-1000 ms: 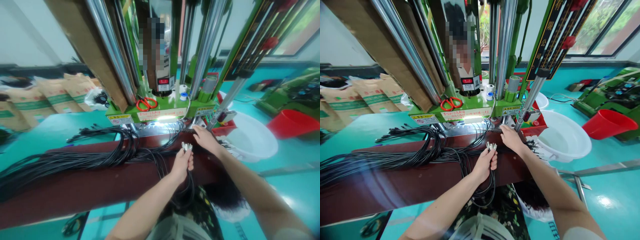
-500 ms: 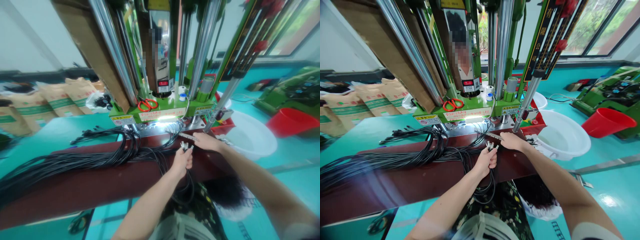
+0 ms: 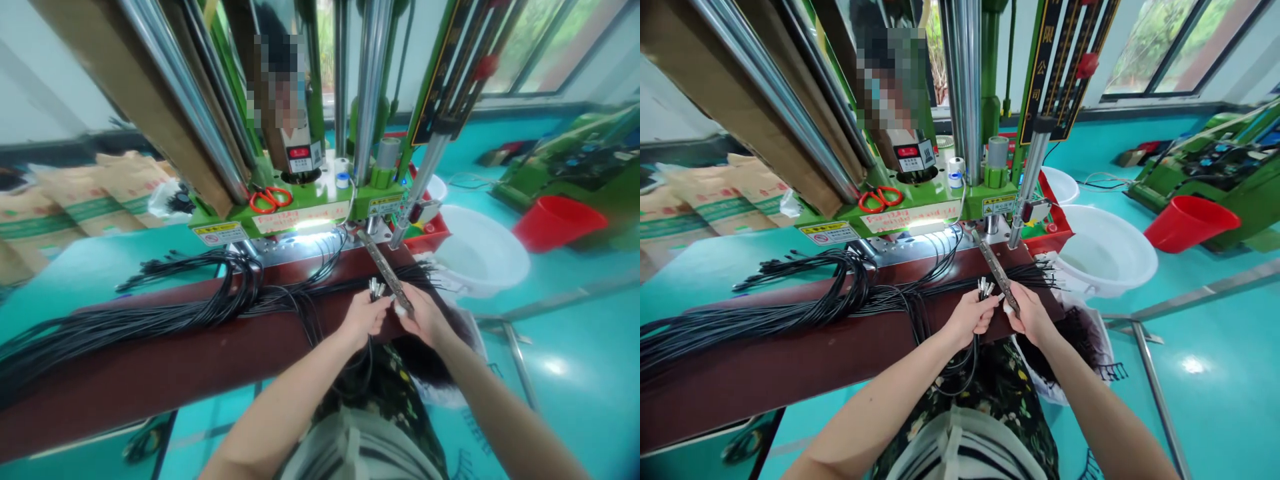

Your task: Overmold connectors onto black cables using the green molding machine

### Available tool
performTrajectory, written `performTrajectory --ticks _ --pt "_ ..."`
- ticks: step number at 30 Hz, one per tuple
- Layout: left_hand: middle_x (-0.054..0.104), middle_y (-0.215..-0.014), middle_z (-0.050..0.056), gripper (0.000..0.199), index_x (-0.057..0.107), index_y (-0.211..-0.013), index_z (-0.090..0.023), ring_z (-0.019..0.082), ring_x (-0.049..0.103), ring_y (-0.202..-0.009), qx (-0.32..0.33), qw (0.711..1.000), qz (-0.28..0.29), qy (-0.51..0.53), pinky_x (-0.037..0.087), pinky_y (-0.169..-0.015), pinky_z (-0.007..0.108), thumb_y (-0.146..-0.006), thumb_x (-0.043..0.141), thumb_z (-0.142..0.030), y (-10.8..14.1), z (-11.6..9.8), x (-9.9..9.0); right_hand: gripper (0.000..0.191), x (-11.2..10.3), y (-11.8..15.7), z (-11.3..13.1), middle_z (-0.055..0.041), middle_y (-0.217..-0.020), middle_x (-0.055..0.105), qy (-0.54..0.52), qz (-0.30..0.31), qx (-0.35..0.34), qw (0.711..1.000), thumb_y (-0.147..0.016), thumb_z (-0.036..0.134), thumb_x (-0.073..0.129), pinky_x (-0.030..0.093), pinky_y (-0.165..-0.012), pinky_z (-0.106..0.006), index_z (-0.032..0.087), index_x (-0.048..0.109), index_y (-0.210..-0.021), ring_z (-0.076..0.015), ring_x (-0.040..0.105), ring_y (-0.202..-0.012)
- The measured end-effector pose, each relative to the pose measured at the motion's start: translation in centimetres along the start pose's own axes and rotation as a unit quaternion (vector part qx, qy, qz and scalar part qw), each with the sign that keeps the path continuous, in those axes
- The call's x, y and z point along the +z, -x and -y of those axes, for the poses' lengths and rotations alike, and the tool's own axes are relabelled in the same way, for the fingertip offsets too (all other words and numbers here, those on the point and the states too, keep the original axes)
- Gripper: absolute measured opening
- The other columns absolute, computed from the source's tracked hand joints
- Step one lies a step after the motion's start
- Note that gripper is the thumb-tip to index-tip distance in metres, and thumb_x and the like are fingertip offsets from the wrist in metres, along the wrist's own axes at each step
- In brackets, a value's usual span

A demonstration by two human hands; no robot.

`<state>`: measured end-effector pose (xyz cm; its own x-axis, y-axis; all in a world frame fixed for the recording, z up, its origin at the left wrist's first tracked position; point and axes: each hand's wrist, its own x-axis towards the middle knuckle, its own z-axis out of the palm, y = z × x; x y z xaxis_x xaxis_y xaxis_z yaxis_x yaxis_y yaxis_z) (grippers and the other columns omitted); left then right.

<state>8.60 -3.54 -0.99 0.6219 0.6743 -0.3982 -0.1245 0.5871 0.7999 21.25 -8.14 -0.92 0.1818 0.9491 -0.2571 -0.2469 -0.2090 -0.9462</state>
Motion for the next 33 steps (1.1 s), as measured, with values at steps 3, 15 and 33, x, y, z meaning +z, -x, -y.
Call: performTrajectory --ticks 3,15,33 --pt "0.030 -0.042 -0.011 0.029 0.040 -0.068 -0.019 0.001 0.021 -0.032 -0.001 1.000 -0.003 -0.010 0.009 -0.033 0.015 -0.064 0.066 -0.032 -0.1 0.0 0.1 0.033 0.1 -0.1 -0.4 0.0072 -0.049 0.043 0.001 -0.024 -0.019 1.000 -0.082 0.047 0.050 0.017 -0.027 -0.015 0.018 0.055 -0.098 -0.0028 0.026 -0.029" --pt "0.029 -0.040 -0.012 0.034 0.038 -0.066 -0.020 0.001 0.020 -0.031 0.000 0.999 -0.012 -0.030 0.010 -0.032 0.015 -0.062 0.068 -0.035 0.1 0.0 0.4 0.048 -0.2 0.1 -1.2 0.0061 -0.046 0.044 0.021 -0.055 -0.038 0.998 -0.081 0.045 0.051 0.019 -0.027 -0.015 0.016 0.052 -0.118 -0.0034 0.028 -0.029" --pt "0.035 -0.048 -0.010 0.030 0.043 -0.081 -0.020 0.003 0.029 -0.034 0.145 0.976 -0.160 0.008 0.023 -0.032 0.014 -0.078 0.048 -0.049 0.1 0.7 -0.3 0.047 -0.1 0.5 -0.8 0.0026 -0.065 0.052 -0.022 -0.109 0.014 0.994 -0.075 0.044 0.061 0.030 -0.036 -0.013 0.025 0.053 -0.118 -0.0053 0.042 -0.047"
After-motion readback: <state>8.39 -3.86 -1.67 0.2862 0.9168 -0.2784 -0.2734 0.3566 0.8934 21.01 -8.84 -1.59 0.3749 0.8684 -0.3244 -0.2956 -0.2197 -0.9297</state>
